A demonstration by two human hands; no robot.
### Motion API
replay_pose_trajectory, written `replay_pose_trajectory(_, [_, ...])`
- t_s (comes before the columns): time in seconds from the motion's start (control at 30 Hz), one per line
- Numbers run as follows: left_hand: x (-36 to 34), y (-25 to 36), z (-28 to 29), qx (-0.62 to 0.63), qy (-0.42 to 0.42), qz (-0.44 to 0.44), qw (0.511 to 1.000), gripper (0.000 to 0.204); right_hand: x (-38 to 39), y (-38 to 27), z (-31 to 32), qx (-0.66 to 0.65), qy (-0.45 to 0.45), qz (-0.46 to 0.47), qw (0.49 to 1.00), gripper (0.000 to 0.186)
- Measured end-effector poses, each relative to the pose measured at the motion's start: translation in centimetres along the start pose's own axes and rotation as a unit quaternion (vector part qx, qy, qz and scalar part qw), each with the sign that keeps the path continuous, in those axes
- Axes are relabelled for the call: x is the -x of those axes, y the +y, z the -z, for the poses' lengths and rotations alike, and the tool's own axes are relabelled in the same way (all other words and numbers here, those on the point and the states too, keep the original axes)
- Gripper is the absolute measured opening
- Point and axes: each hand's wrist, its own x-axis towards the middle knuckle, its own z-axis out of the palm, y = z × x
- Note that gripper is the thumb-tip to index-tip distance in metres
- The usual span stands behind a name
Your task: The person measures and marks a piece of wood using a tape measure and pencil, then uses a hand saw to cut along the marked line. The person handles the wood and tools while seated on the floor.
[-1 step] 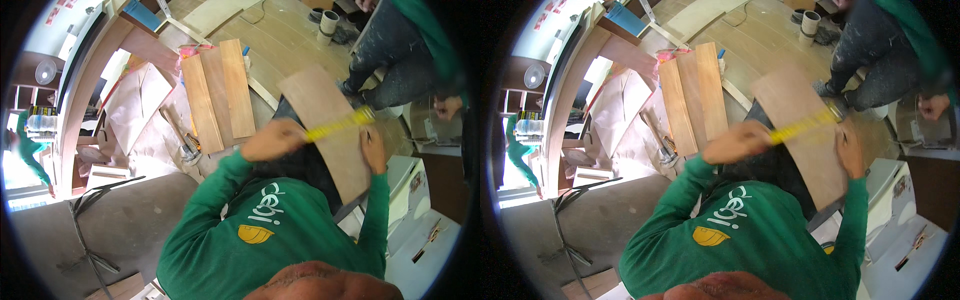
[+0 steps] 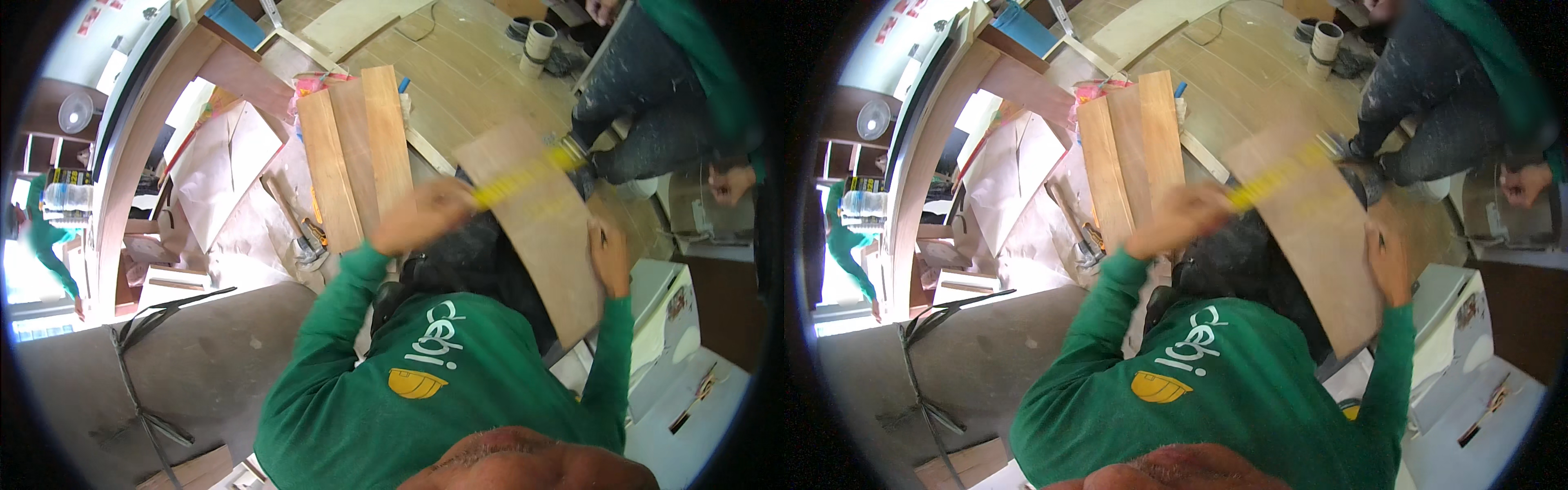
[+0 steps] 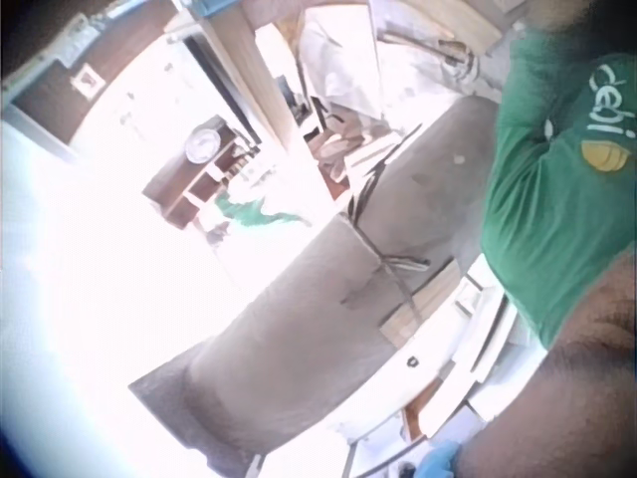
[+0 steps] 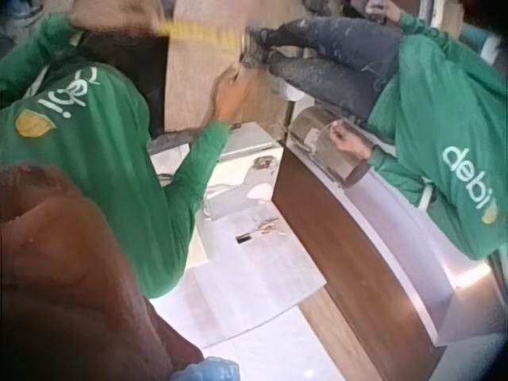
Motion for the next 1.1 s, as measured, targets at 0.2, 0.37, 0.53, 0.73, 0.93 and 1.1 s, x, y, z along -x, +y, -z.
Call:
replay_pose_trajectory(0.2, [-4.2,-3.6,23.7,-0.485,0.324,0.148,0.799,0.048,5.5,-2.0,0.1,0.0,0.0,-0.021,1.0,0.039])
replay_pose_trajectory(0.37, [-8.9,-9.5,36.9,-0.573,0.289,0.295,0.708,0.052,6.2,-3.0,-0.5,0.047,0.069,-0.012,0.996,0.034])
replay_pose_trajectory(0.53, [-7.2,-13.7,41.3,-0.589,0.245,0.397,0.66,0.058,6.7,-2.5,0.4,0.036,0.095,-0.007,0.995,0.03])
replay_pose_trajectory(0.73, [0.5,-13.8,31.0,-0.634,0.097,0.032,0.767,0.025,6.2,-2.3,0.6,-0.011,0.046,-0.056,0.997,0.031])
replay_pose_trajectory(0.93, [2.0,-4.3,4.8,-0.204,0.098,0.21,0.951,0.031,4.8,-2.9,1.5,-0.013,0.057,-0.066,0.996,0.027])
replay_pose_trajectory(1.1, [0.2,-1.9,-0.6,-0.315,0.083,0.138,0.935,0.038,1.8,-6.4,1.3,-0.066,0.127,0.005,0.99,0.027])
